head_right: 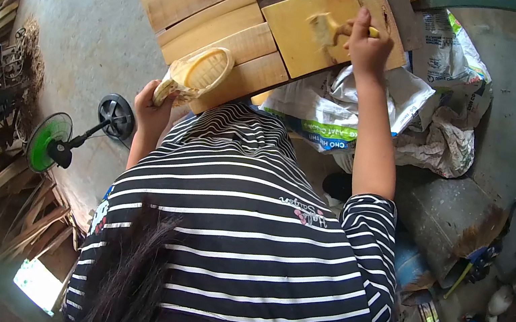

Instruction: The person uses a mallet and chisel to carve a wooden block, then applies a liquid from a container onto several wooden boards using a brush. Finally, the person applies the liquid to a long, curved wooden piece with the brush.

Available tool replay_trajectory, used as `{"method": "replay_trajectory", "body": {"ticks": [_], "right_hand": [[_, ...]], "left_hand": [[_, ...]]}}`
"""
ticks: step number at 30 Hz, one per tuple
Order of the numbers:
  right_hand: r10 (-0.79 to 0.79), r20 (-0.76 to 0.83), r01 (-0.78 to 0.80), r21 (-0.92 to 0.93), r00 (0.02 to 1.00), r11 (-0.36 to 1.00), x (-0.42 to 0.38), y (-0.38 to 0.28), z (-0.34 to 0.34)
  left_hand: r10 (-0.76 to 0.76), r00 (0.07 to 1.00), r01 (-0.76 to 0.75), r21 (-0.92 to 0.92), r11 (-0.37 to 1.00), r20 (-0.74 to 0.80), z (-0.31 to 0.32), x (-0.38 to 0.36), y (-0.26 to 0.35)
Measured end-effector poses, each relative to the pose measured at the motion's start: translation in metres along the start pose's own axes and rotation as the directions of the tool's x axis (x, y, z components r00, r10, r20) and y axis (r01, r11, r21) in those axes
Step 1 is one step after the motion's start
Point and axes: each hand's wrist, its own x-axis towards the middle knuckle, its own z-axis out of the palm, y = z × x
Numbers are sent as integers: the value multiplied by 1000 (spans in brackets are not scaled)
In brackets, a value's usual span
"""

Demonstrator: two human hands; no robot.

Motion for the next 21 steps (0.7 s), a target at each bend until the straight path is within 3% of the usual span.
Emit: {"method": "replay_trajectory", "body": {"ticks": [1,2,4,5,6,7,9,11,14,15,17,19,21], "right_hand": [[-98,-83,97,-15,992,995,2,1,-1],[-96,-73,95,-15,993,995,-4,11,7],[-274,-6,272,-128,962,954,-28,41,32],[-474,57,478,-115,879,871,-45,35,42],[-493,93,499,-63,865,864,-61,34,51],[-231,200,195,187,952,963,-77,14,52],[70,398,-169,219,915,961,-79,-10,42],[-65,345,-31,267,937,963,-63,-2,40],[-177,41,157,295,983,942,-26,-3,33],[-291,25,288,84,956,954,-11,-3,29],[-547,-56,517,-259,835,816,9,8,44],[-551,46,526,-375,833,764,-10,15,70],[-635,217,641,50,741,766,-52,12,94]], "left_hand": [[10,1000,-9,24,1000,-13,-3,-2,0],[104,993,-98,116,988,-52,-7,-1,-1],[54,991,-48,46,998,-122,-12,-2,8],[8,982,-13,-30,999,-187,-13,-3,13],[45,990,-37,63,997,-136,-24,-8,3],[40,988,-30,66,997,-148,-26,-9,2],[32,981,-21,62,998,-189,-30,-10,3],[52,979,-31,108,994,-198,-33,-9,0],[128,983,-99,199,975,-135,-35,-11,0],[124,983,-93,212,973,-138,-33,-11,3],[118,983,-83,228,970,-143,-32,-13,2],[141,980,-105,242,965,-140,-31,-14,-2],[111,977,-62,254,965,-182,-31,-12,3]]}}
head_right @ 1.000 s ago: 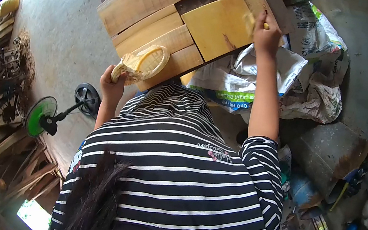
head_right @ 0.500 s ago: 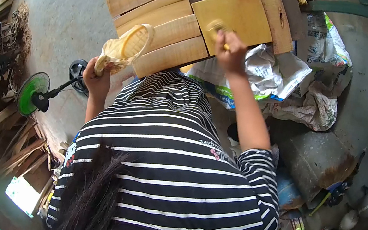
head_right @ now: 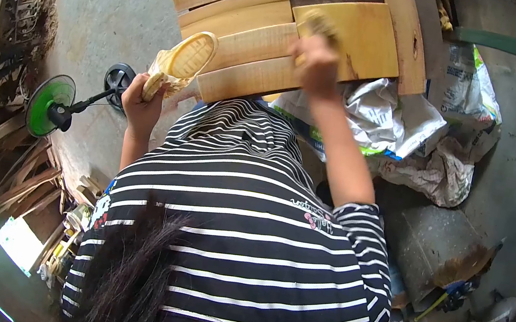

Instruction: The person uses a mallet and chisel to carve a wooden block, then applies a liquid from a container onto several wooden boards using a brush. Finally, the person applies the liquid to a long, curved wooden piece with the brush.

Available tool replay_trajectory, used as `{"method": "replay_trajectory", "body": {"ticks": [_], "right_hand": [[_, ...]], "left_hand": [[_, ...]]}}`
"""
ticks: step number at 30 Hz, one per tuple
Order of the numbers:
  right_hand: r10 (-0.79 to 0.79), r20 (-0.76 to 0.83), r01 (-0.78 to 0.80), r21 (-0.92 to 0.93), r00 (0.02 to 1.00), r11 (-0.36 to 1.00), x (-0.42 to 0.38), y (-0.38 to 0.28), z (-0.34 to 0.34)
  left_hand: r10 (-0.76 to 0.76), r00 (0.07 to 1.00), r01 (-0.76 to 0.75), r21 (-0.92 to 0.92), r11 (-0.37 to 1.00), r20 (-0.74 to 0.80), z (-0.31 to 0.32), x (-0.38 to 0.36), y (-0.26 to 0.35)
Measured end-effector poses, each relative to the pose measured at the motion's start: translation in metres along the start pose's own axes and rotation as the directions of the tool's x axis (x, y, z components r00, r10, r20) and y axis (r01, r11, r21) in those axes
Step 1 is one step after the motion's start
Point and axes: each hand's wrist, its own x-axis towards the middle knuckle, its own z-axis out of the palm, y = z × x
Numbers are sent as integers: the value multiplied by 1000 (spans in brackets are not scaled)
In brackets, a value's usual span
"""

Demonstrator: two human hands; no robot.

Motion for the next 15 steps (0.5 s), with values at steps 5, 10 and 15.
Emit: {"method": "replay_trajectory", "body": {"ticks": [5,10,15], "right_hand": [[44,137,-106,481,990,870,-6,-52,15],[463,-32,-397,464,886,792,50,-7,-42],[141,-174,-182,-255,975,950,55,26,-62]], "left_hand": [[-12,997,12,8,1000,-71,-5,1,5],[-1,1000,2,43,999,-11,-5,1,6],[-20,999,21,2,1000,-34,1,-4,1]]}}
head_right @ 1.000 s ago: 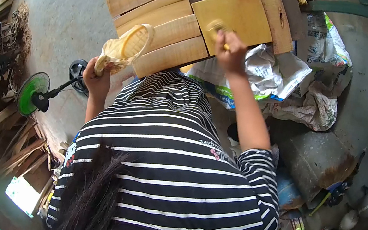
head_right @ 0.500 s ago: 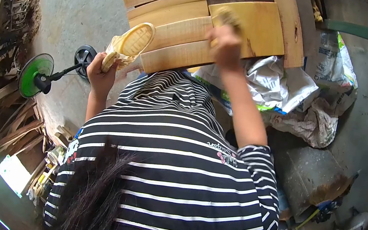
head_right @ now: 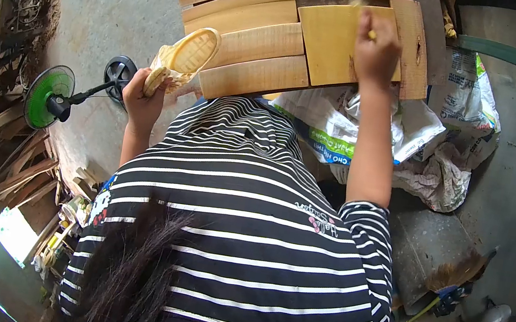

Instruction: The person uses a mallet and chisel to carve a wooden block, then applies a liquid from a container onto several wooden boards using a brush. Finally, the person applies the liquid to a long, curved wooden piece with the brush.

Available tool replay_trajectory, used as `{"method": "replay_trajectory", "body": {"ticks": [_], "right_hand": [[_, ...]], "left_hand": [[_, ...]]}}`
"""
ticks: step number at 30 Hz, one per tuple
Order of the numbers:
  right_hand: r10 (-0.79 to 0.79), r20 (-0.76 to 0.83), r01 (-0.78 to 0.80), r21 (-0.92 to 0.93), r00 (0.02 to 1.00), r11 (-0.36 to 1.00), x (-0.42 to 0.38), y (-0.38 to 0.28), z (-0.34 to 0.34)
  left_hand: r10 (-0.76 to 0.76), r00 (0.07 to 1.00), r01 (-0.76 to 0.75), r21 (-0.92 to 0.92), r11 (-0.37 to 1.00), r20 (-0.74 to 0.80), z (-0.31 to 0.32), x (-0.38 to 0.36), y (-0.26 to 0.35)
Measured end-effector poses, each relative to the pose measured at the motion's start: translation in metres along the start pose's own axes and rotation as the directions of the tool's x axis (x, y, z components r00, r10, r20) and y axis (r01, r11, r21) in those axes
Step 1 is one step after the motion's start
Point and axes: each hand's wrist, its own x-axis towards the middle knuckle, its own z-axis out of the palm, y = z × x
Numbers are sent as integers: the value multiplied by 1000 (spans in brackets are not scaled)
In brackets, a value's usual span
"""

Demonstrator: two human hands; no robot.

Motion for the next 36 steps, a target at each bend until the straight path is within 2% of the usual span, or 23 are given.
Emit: {"method": "replay_trajectory", "body": {"ticks": [1,2,3,5,7,8,9,11,13,14,15,17,18,19,20,21,23,26,27,29,30,33,36], "right_hand": [[82,64,-87,85,995,993,-21,1,13],[-53,96,26,259,994,965,-35,-27,11],[-153,152,97,325,976,941,-53,-54,11],[-73,362,-130,505,930,853,-100,-82,20],[111,514,-442,584,851,680,-110,-102,17],[140,529,-484,596,837,640,-115,-96,18],[141,528,-484,598,837,639,-112,-92,13],[295,364,-466,621,883,630,-101,-80,-7],[353,188,-399,476,917,783,-97,-71,-30],[254,182,-301,312,950,901,-105,-63,-31],[223,253,-292,281,941,914,-120,-59,-27],[45,261,-130,321,964,938,-132,-70,-29],[52,289,-161,369,956,915,-131,-69,-33],[167,376,-337,449,911,828,-130,-59,-38],[372,502,-595,415,781,689,-119,-52,-48],[532,610,-801,343,587,491,-104,-47,-60],[509,459,-682,406,728,609,-88,-32,-70],[192,279,-279,316,941,907,-66,-21,-74],[187,281,-275,319,942,907,-65,-18,-69],[48,276,-154,379,960,912,-71,-14,-57],[118,321,-251,415,940,875,-73,-16,-49],[149,243,-243,427,959,871,-71,-33,-10],[176,197,-241,385,965,891,-53,-73,20]], "left_hand": [[0,1000,0,20,1000,1,0,0,0],[-1,1000,1,27,1000,-5,-2,1,1],[28,1000,-28,60,998,1,-5,4,4],[56,998,-57,98,994,12,-8,6,5],[15,998,-10,80,997,-66,-8,6,4],[13,998,-7,89,996,-64,-9,7,7],[14,998,-9,91,996,-62,-11,7,7],[109,994,-106,116,988,-16,-15,8,6],[114,994,-112,138,984,-3,-15,8,11],[115,993,-114,155,981,4,-14,9,14],[121,993,-121,150,981,8,-13,9,14],[89,996,-91,145,985,18,-8,7,11],[17,1000,-16,100,995,-8,-3,6,12],[18,1000,-18,97,995,-3,0,6,13],[26,1000,-27,81,996,17,3,7,13],[34,999,-36,61,997,38,6,8,13],[22,999,-24,43,999,47,13,11,15],[70,995,-73,50,996,66,19,12,16],[115,987,-121,48,992,112,19,12,15],[158,976,-167,52,985,152,20,11,15],[153,974,-163,43,986,168,23,10,17],[162,966,-175,46,983,201,31,7,20],[113,984,-114,0,994,138,35,2,14]]}}
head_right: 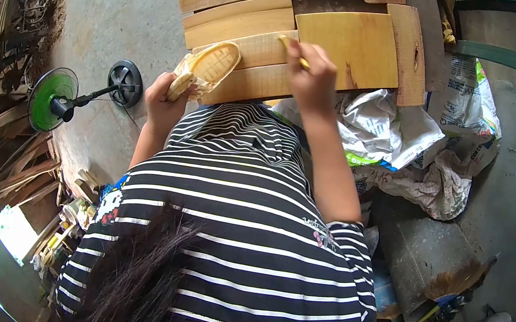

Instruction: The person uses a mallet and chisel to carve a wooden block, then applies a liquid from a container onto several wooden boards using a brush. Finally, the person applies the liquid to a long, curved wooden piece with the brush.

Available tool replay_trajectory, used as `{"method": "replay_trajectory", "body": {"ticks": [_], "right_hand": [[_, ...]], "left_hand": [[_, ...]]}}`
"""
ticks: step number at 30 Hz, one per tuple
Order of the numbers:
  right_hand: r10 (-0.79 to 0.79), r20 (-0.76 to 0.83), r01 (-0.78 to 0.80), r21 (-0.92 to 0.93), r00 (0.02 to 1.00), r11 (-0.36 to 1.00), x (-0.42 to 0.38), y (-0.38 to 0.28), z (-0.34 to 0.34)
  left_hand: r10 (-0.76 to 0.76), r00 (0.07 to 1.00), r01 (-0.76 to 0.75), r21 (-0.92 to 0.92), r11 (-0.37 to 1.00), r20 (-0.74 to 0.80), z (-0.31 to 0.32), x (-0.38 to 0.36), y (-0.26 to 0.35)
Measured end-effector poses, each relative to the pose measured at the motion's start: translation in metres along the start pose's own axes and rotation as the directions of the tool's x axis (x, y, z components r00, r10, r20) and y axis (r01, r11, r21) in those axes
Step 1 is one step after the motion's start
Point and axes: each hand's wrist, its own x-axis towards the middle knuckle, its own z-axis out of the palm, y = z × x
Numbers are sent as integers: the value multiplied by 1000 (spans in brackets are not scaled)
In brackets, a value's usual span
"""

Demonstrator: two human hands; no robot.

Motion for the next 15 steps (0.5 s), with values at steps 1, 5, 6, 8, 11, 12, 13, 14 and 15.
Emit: {"method": "replay_trajectory", "body": {"ticks": [1,5,6,8,11,12,13,14,15], "right_hand": [[-27,27,27,31,999,999,6,-4,11],[93,149,-137,319,984,938,20,-18,50],[95,144,-137,318,985,938,23,-24,59],[191,215,-279,538,958,795,31,-33,73],[306,250,-394,538,919,745,42,-12,90],[346,241,-421,531,907,735,43,0,87],[323,188,-371,567,928,736,44,14,80],[302,134,-323,559,944,764,46,24,61],[319,101,-320,555,942,768,49,32,36]], "left_hand": [[0,1000,0,1,1000,1,1,-1,-1],[-145,984,136,-94,986,-98,-2,-7,-9],[-242,965,222,-175,959,-102,-2,-11,-14],[-277,951,239,-243,940,-136,-1,-9,-12],[-261,951,222,-221,950,-168,0,-10,-14],[-270,947,229,-227,947,-171,1,-11,-19],[-267,949,225,-232,946,-170,1,-11,-19],[-277,947,234,-243,941,-162,1,-10,-18],[-290,945,246,-253,936,-153,0,-10,-18]]}}
